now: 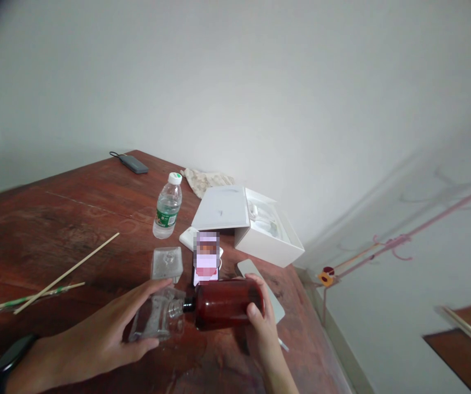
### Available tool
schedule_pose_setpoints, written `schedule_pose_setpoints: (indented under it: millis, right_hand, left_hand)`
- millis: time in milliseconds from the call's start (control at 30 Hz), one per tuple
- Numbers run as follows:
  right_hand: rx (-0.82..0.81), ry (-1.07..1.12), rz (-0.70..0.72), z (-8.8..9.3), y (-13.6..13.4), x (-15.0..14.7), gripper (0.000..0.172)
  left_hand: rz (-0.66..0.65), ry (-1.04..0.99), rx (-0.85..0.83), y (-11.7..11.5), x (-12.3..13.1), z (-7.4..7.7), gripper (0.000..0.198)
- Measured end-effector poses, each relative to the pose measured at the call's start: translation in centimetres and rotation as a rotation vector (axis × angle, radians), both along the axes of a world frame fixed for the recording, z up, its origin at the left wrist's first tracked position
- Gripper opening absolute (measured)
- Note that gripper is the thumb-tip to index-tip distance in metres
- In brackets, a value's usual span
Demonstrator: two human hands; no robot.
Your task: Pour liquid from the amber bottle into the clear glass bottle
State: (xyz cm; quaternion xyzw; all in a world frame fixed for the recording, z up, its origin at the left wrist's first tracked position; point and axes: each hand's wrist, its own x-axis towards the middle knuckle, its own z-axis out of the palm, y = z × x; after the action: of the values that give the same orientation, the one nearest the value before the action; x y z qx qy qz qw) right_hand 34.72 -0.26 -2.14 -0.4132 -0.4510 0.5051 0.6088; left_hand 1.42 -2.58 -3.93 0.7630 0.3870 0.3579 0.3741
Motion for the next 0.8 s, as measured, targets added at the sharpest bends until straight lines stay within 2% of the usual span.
schedule_pose_setpoints:
  millis: [233,500,800]
  right_hand:
    - [-0.024,0.004,-0.003,0.2,-0.3,-0.6,0.067]
    - [-0.006,-0.027,0.023,-0.5,0.2,0.6,0.066]
    - [0.047,-0.107,-0.005,-0.6,0.3,1.5,0.073]
  left_hand:
    - [0.004,-0.010,-0.008,0.0,0.0,0.3,0.089]
    - [-0.009,-0.013,0.009,-0.1,0.0,0.0,0.090]
    - [-0.013,0.005,0.060,0.2,-0.1,0.0,0.094]
